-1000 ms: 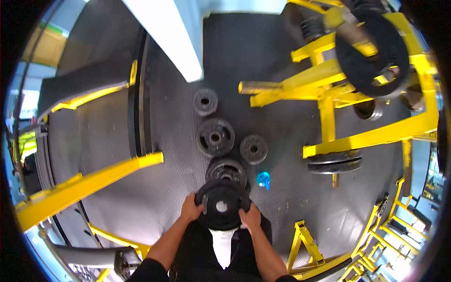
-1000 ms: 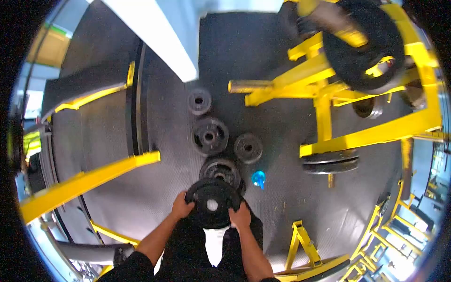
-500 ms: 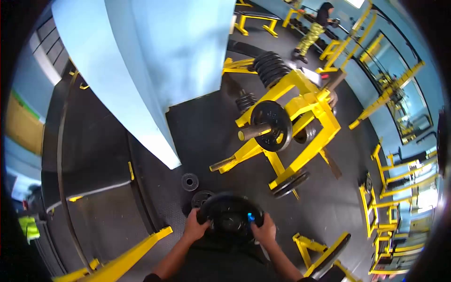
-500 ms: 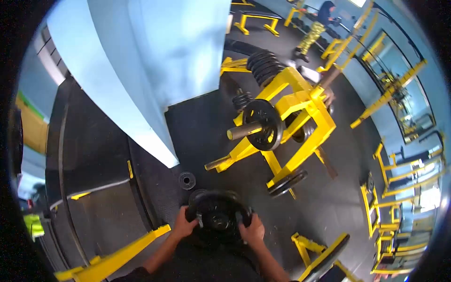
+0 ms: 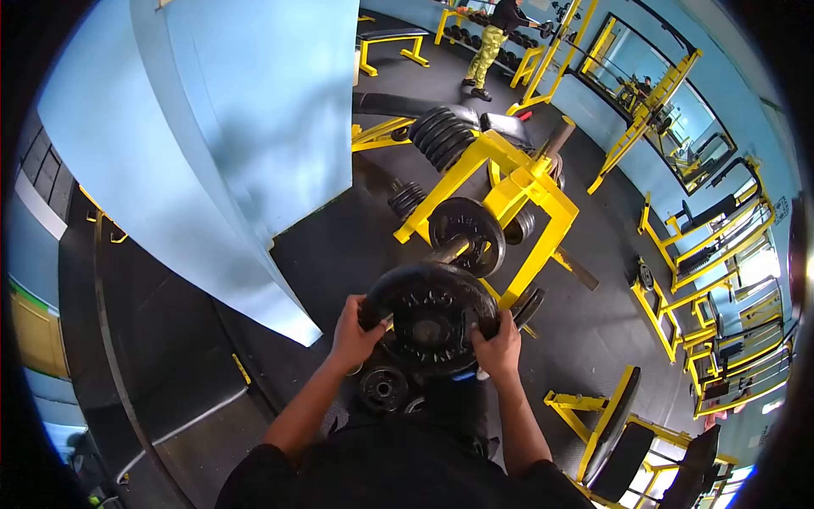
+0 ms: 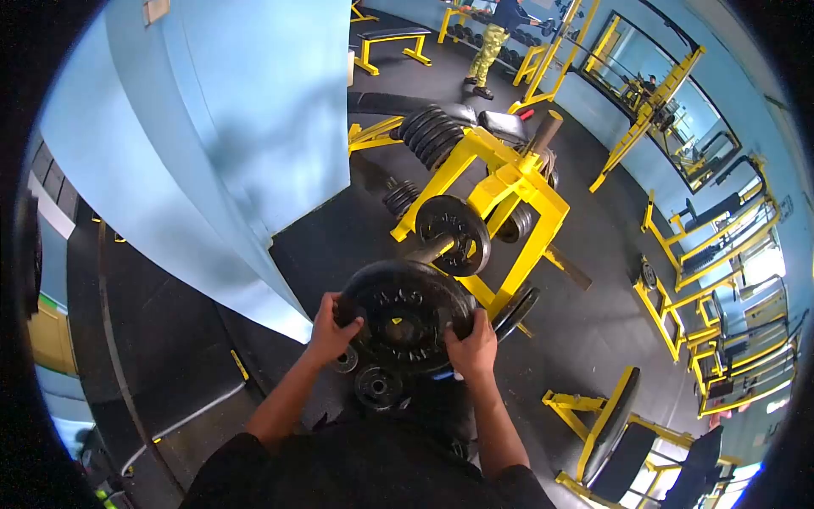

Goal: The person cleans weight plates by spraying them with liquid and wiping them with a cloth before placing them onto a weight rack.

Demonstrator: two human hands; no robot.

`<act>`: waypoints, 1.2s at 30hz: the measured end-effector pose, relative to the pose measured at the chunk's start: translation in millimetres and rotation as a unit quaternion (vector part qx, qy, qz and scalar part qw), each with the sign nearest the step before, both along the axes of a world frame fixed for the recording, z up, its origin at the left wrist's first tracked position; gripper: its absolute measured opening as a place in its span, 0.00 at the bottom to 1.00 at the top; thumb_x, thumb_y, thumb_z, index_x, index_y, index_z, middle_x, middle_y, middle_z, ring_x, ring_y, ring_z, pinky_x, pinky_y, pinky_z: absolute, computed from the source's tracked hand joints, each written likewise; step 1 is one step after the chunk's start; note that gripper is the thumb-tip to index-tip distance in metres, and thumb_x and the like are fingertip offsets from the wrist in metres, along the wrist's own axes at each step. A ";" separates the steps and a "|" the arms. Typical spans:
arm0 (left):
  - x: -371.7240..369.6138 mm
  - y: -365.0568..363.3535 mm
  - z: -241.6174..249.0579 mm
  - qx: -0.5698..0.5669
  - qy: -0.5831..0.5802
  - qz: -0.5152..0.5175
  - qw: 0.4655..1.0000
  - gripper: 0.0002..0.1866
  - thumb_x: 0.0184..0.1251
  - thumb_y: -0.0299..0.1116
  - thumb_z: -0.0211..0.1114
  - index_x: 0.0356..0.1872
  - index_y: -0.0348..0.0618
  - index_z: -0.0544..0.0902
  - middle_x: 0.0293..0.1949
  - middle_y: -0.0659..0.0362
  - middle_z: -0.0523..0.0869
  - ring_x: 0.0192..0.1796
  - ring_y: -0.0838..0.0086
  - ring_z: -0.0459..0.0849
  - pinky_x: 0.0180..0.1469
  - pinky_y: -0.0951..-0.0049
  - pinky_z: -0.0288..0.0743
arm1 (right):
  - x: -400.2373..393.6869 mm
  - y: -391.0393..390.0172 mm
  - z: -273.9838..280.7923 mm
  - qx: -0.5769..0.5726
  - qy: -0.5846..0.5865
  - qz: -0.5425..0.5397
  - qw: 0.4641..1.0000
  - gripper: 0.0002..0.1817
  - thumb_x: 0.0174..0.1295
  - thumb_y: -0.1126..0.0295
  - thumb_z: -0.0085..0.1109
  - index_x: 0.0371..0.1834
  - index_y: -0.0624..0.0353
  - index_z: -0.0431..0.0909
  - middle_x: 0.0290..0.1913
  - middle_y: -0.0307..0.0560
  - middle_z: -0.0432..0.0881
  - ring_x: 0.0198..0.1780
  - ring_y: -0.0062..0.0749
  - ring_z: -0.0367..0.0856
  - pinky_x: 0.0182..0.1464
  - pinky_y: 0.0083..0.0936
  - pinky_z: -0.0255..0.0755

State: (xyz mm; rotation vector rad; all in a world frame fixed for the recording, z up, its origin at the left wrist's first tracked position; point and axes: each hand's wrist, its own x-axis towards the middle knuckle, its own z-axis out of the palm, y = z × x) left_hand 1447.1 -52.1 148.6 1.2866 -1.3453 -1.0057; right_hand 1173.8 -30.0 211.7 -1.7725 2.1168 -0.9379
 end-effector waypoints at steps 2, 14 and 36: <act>1.9 -23.4 -6.5 0.011 0.001 0.000 1.000 0.27 0.57 0.31 0.74 0.55 0.41 0.71 0.43 0.54 0.82 0.45 0.69 0.83 0.48 0.68 0.76 | 2.7 -16.9 -7.7 -0.017 -0.003 -0.001 1.000 0.25 0.51 0.65 0.70 0.47 0.64 0.71 0.38 0.64 0.80 0.43 0.64 0.81 0.46 0.48 0.75; -3.2 -148.0 -52.3 0.040 -0.056 -0.020 0.997 0.26 0.57 0.27 0.73 0.55 0.41 0.72 0.44 0.53 0.80 0.46 0.64 0.82 0.52 0.66 0.76 | 5.6 -107.4 -77.0 -0.045 -0.055 -0.053 0.996 0.21 0.49 0.68 0.71 0.39 0.62 0.68 0.31 0.56 0.77 0.34 0.52 0.80 0.39 0.38 0.74; -19.6 -216.4 -79.1 0.080 -0.046 -0.095 0.991 0.26 0.52 0.25 0.78 0.53 0.43 0.78 0.42 0.55 0.83 0.43 0.66 0.85 0.48 0.64 0.79 | 5.4 -116.0 -93.6 0.002 0.010 -0.062 0.998 0.27 0.50 0.70 0.72 0.47 0.60 0.64 0.38 0.62 0.77 0.39 0.59 0.81 0.42 0.44 0.75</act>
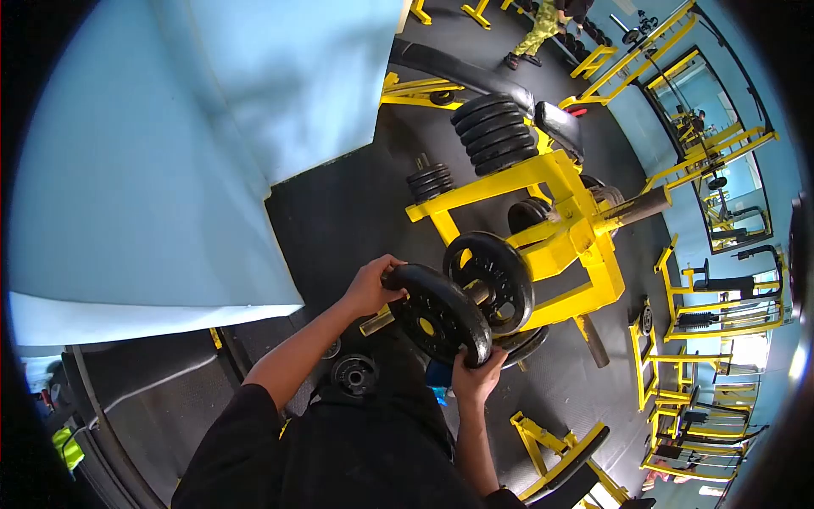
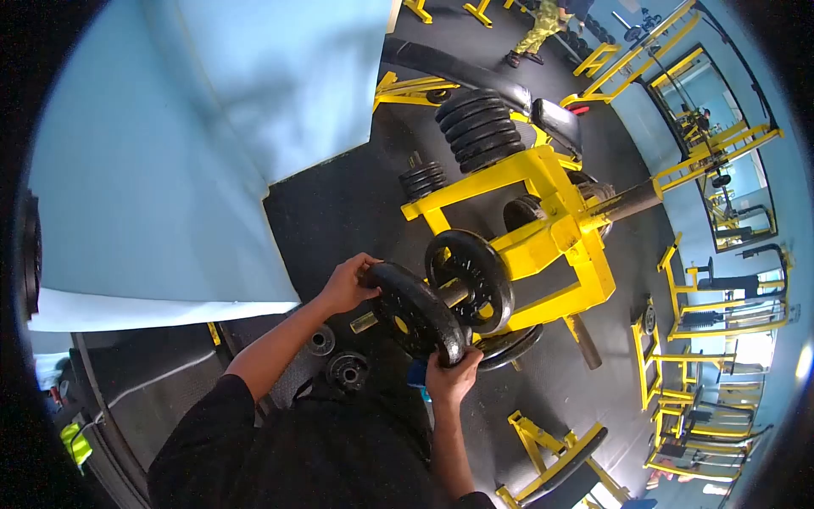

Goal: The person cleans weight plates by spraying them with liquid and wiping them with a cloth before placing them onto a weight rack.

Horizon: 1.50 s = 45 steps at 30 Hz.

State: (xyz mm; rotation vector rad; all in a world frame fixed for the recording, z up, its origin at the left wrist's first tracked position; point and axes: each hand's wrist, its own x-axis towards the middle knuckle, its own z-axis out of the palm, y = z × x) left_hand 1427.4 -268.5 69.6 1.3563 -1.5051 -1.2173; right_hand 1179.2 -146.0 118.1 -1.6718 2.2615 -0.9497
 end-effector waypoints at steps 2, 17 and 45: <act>-7.2 -7.3 -1.3 0.021 -0.002 -0.014 1.000 0.26 0.53 0.23 0.78 0.54 0.43 0.78 0.44 0.55 0.84 0.45 0.69 0.85 0.50 0.65 0.79 | -3.1 -4.0 0.5 0.006 -0.021 -0.007 1.000 0.30 0.50 0.70 0.72 0.50 0.59 0.62 0.38 0.61 0.78 0.40 0.59 0.81 0.44 0.45 0.75; -80.1 -84.3 5.5 0.037 -0.057 0.031 0.997 0.45 0.44 0.23 0.80 0.67 0.46 0.66 0.48 0.50 0.88 0.53 0.55 0.86 0.60 0.61 0.77 | -64.2 -29.1 23.7 0.155 -0.069 -0.120 0.978 0.54 0.38 0.50 0.85 0.68 0.50 0.59 0.53 0.59 0.75 0.56 0.54 0.77 0.60 0.44 0.71; -60.5 122.9 15.9 -0.170 -0.045 0.006 0.984 0.28 0.68 0.37 0.67 0.67 0.41 0.72 0.64 0.42 0.77 0.66 0.51 0.75 0.68 0.58 0.69 | -93.6 122.5 69.6 0.100 -0.112 -0.069 0.986 0.12 0.66 0.67 0.63 0.48 0.62 0.79 0.34 0.41 0.81 0.37 0.23 0.77 0.43 0.23 0.73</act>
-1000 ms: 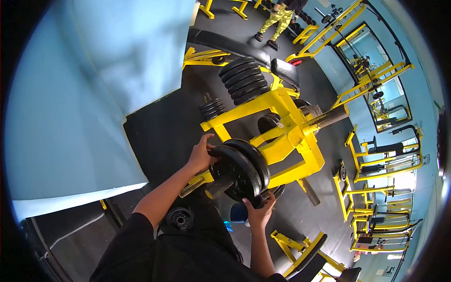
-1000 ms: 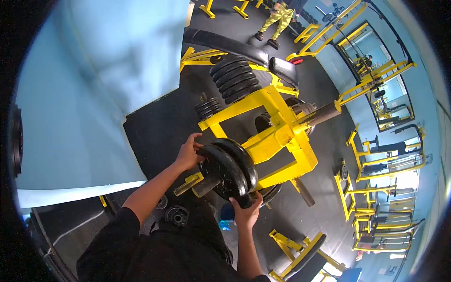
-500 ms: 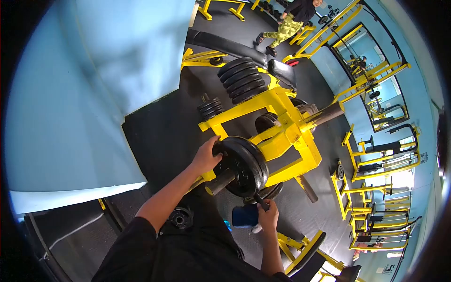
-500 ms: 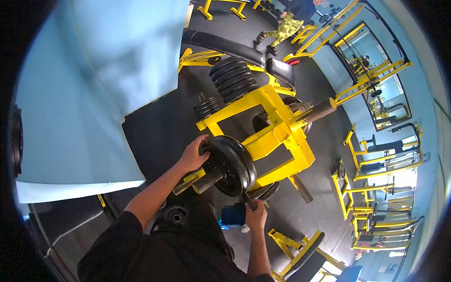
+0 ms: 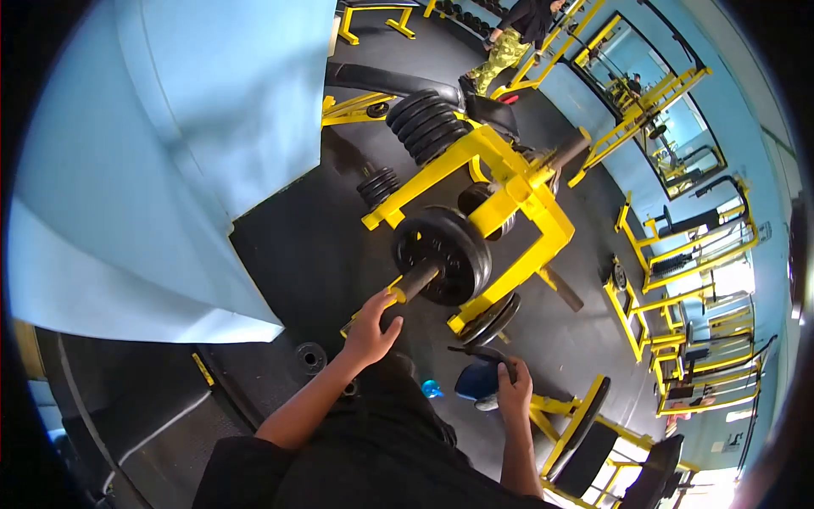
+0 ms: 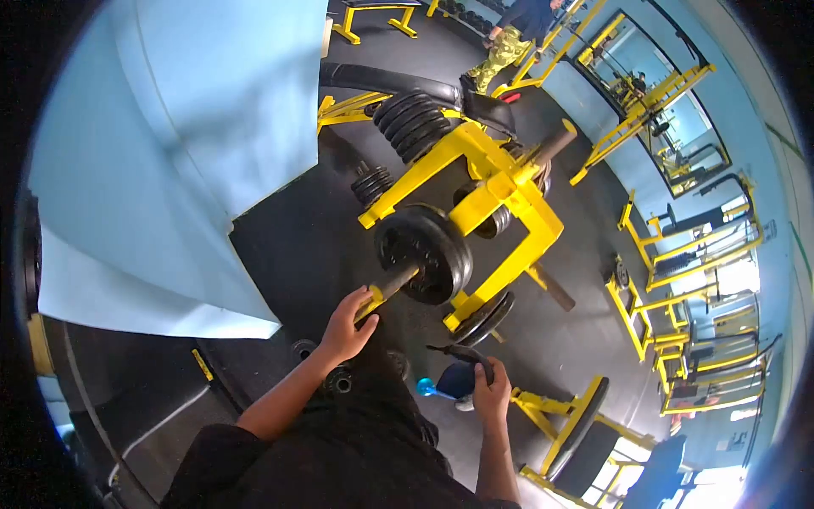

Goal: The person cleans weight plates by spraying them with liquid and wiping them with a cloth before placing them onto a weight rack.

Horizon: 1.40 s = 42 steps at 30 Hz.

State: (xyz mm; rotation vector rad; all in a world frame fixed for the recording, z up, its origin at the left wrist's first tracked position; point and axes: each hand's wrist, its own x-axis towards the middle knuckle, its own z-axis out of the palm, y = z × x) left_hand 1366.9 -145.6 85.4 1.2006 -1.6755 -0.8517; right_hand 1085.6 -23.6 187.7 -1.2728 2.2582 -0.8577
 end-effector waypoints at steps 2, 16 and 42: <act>22.0 32.2 -10.8 0.047 0.025 0.021 0.998 0.24 0.67 0.34 0.65 0.63 0.40 0.74 0.60 0.43 0.79 0.63 0.49 0.78 0.65 0.57 0.71 | 22.5 26.0 -4.8 -0.002 0.001 0.004 1.000 0.13 0.68 0.66 0.60 0.52 0.62 0.78 0.39 0.49 0.83 0.42 0.30 0.81 0.49 0.28 0.73; 163.3 283.0 -240.8 0.522 -0.104 0.165 0.830 0.23 0.61 0.37 0.68 0.57 0.39 0.81 0.53 0.46 0.86 0.56 0.57 0.85 0.60 0.63 0.76 | 52.5 98.9 -0.5 0.072 -0.109 0.063 0.989 0.15 0.70 0.65 0.56 0.55 0.61 0.78 0.42 0.47 0.83 0.46 0.28 0.79 0.53 0.28 0.71; -116.2 577.3 -153.3 0.560 0.076 0.381 0.732 0.21 0.72 0.34 0.57 0.63 0.36 0.75 0.53 0.50 0.84 0.51 0.68 0.85 0.56 0.66 0.78 | -224.4 248.2 -264.5 0.351 -0.053 0.320 0.878 0.23 0.70 0.60 0.55 0.65 0.58 0.72 0.61 0.64 0.78 0.63 0.58 0.76 0.64 0.44 0.69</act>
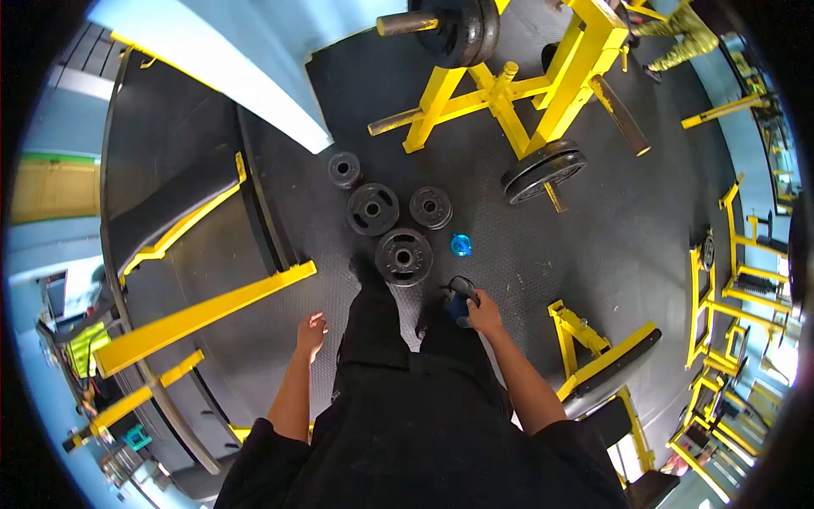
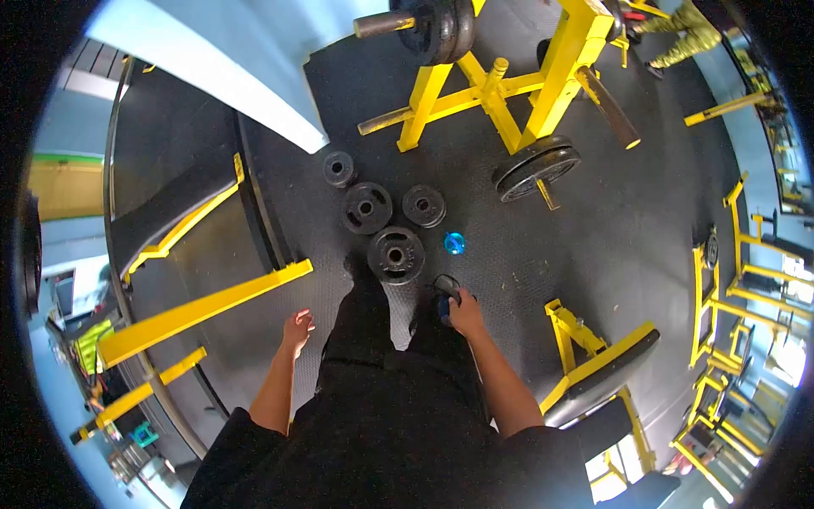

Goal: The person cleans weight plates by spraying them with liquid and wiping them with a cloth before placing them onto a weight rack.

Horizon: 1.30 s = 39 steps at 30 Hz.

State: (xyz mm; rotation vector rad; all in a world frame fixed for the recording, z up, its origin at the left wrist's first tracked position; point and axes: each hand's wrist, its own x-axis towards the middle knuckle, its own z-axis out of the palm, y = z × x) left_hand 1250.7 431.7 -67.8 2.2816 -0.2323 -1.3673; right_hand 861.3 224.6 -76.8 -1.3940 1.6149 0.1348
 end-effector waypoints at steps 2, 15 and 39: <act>-14.7 14.2 6.9 -0.025 -0.024 -0.003 0.999 0.22 0.71 0.34 0.59 0.63 0.34 0.75 0.52 0.49 0.85 0.51 0.67 0.85 0.56 0.67 0.77 | -4.7 5.8 -18.4 -0.014 -0.014 -0.024 1.000 0.23 0.69 0.62 0.57 0.65 0.58 0.72 0.57 0.62 0.80 0.59 0.53 0.79 0.61 0.41 0.71; -76.2 -11.4 -114.3 -0.132 0.026 -0.073 0.988 0.28 0.63 0.33 0.68 0.65 0.42 0.74 0.50 0.51 0.85 0.52 0.65 0.85 0.56 0.65 0.78 | 66.6 -16.9 -96.2 -0.013 -0.039 0.020 0.999 0.25 0.68 0.64 0.57 0.66 0.63 0.71 0.63 0.61 0.77 0.64 0.52 0.76 0.65 0.39 0.67; -162.4 -103.0 -198.6 -0.294 -0.142 -0.041 0.944 0.28 0.65 0.26 0.55 0.68 0.47 0.70 0.59 0.38 0.79 0.59 0.42 0.80 0.60 0.52 0.73 | -23.6 -106.9 -421.1 -0.316 -0.004 0.148 0.937 0.30 0.56 0.55 0.73 0.58 0.62 0.79 0.49 0.62 0.84 0.56 0.57 0.80 0.61 0.45 0.72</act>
